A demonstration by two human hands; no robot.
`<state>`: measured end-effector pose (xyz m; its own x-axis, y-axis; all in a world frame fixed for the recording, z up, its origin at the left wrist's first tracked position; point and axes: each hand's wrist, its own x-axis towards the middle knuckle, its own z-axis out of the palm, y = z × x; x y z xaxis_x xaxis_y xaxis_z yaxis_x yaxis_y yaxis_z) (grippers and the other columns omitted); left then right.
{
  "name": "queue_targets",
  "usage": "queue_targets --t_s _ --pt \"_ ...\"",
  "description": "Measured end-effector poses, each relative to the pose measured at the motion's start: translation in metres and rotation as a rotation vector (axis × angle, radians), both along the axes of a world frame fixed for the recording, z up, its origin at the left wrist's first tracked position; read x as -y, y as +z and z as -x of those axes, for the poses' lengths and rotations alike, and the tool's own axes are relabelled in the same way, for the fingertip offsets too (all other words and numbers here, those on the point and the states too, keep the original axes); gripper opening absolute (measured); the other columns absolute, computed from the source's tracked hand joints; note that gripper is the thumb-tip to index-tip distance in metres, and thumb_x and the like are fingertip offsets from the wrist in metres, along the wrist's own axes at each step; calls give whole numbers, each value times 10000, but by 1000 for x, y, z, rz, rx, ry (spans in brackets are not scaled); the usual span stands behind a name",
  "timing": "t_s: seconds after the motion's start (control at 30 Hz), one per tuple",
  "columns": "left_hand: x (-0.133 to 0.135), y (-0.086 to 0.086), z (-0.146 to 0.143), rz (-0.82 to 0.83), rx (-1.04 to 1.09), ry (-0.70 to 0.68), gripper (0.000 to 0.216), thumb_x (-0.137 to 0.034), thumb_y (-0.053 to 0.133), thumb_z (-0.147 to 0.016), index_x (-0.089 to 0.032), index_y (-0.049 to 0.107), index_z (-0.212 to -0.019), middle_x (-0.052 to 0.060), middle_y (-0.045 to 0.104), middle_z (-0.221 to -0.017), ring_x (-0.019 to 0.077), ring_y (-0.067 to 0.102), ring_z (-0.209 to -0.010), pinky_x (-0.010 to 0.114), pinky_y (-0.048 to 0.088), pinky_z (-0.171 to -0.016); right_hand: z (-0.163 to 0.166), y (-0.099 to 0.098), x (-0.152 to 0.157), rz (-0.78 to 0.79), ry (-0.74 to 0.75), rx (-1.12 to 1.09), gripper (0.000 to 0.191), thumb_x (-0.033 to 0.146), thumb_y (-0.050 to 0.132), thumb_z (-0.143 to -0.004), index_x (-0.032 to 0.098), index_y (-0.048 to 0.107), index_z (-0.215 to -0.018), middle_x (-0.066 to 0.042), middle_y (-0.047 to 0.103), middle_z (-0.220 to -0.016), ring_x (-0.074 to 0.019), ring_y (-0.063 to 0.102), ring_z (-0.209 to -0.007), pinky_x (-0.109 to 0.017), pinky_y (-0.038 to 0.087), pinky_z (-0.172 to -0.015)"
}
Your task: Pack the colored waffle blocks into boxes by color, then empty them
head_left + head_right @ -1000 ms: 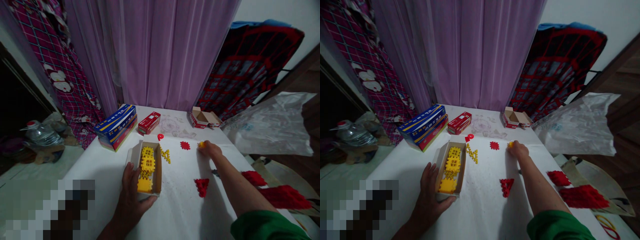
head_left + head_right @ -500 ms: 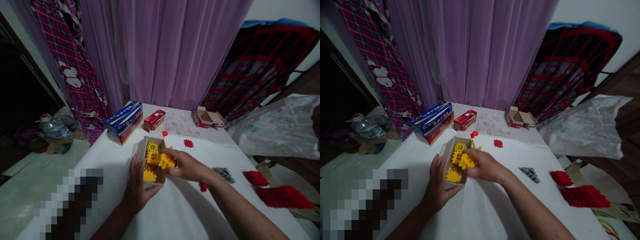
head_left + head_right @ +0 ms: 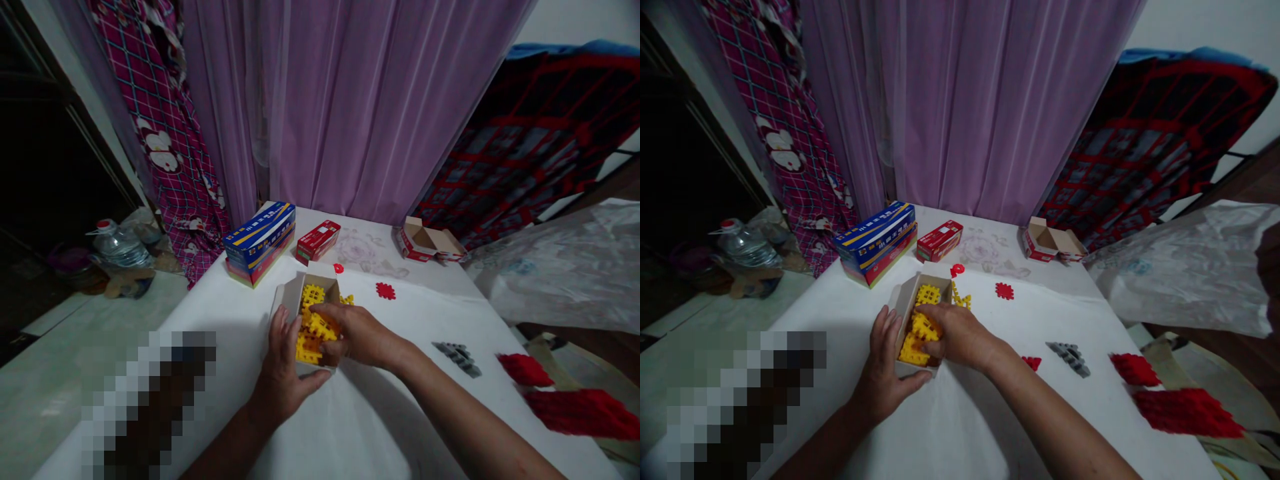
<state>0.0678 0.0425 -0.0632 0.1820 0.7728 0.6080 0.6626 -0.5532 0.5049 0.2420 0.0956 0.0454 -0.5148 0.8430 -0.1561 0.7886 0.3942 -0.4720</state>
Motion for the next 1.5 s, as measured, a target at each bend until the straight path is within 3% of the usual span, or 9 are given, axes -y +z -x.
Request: queue_targets --t_s 0.33,0.43,0.57,0.7,0.87,1.03,1.17,1.3,1.5 --pt "1 -3 1 3 -4 10 1019 -314 796 -682 -158 171 -1472 262 172 -1525 403 246 -1422 541 422 -1046 9 -4 5 -81 74 49 718 280 745 -682 222 528 -1364 -129 550 -1363 -278 511 -1237 -384 410 -1018" --pt "1 -2 1 -5 -10 11 1023 -325 797 -683 -161 165 -1472 265 172 -1523 408 232 -1426 547 415 -1049 -9 2 1 -159 3 16 542 258 669 -766 231 585 -1301 -107 577 -1340 -248 537 -1215 -379 422 -1013" --pt "1 0 1 25 -17 12 1024 -323 792 -692 -187 145 -1474 265 174 -1517 413 247 -1419 565 415 -1040 -52 4 -25 -214 -203 72 314 231 527 -858 247 687 -1128 -54 706 -1129 -205 655 -992 -335 485 -884" --pt "2 0 2 28 -31 5 1001 -294 781 -703 -197 148 -1473 254 187 -1518 408 238 -1423 572 403 -1050 -87 -16 -59 -149 -414 286 334 161 479 -857 214 710 -1093 -59 734 -1042 -196 675 -909 -295 482 -822" --pt "2 1 3 43 -75 5 918 -291 781 -697 -197 248 -1439 236 157 -1531 399 301 -1399 530 442 -1032 -78 -58 -68 -18 -246 323 528 326 608 -829 252 534 -1347 -97 603 -1290 -201 653 -991 -290 476 -827" --pt "1 4 4 3 -151 -10 706 -293 775 -699 -157 440 -1304 220 142 -1554 397 331 -1383 491 462 -1025 -50 -73 -58 -43 -332 468 446 363 569 -839 200 600 -1253 -160 631 -1144 -246 662 -948 -300 463 -757" --pt "0 7 5 -9 -182 -27 603 -308 768 -705 -130 517 -1223 221 217 -1537 381 320 -1392 485 430 -1061 -57 -75 -58 -15 -371 444 407 332 584 -822 177 611 -1198 -147 663 -1082 -233 661 -919 -282 444 -736" --pt "0 7 5 14 -174 -35 606 -301 769 -699 -132 525 -1227 217 230 -1535 371 325 -1392 481 420 -1070 -72 -64 -59 15 -413 327 342 310 581 -833 197 618 -1154 -88 701 -1046 -201 655 -905 -275 434 -749" --pt "0 5 5 23 -163 -25 704 -278 767 -692 -143 458 -1309 223 204 -1546 381 316 -1397 493 437 -1046 -44 -3 -54 -110 -408 95 423 415 608 -813 246 540 -1195 -28 706 -1041 -172 650 -819 -257 420 -673"
